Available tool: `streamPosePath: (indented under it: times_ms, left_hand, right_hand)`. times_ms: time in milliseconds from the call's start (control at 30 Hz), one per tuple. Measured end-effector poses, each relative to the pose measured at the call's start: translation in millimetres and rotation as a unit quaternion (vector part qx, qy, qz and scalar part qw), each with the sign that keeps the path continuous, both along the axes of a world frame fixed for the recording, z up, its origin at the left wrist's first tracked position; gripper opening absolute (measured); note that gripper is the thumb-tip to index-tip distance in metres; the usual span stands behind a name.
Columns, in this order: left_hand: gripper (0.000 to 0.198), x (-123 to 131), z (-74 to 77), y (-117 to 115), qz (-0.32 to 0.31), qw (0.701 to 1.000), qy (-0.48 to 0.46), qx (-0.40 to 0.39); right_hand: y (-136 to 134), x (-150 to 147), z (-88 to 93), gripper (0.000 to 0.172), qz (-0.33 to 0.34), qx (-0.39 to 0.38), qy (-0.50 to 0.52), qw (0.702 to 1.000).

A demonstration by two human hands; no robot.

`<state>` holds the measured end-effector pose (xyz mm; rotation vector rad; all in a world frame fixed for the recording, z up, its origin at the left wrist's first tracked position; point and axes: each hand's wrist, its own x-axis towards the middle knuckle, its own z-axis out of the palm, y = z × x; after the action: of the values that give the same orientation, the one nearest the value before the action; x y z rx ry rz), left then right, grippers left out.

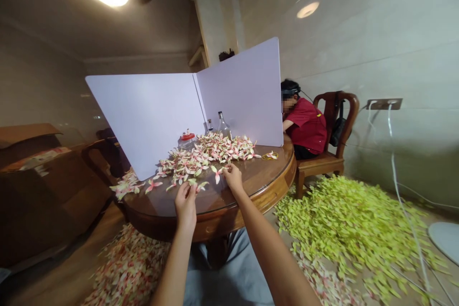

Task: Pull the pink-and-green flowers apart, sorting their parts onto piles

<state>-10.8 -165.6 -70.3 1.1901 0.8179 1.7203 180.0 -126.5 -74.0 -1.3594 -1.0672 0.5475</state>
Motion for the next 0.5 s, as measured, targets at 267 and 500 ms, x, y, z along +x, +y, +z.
streamPosePath:
  times_ms: [267,500]
  left_hand:
    - [0.044,-38.7,-33.5,-58.9,-0.064,0.986,0.139,-0.063]
    - [0.05,49.2,-92.5,-128.4,-0.312,0.889,0.319,-0.096]
  right_hand:
    - [1.5,0.0,-2.0,0.028,0.01,-0.002,0.005,1.0]
    - [2.0,2.6,-1.6,0.03,0.023,-0.018,0.003,1.0]
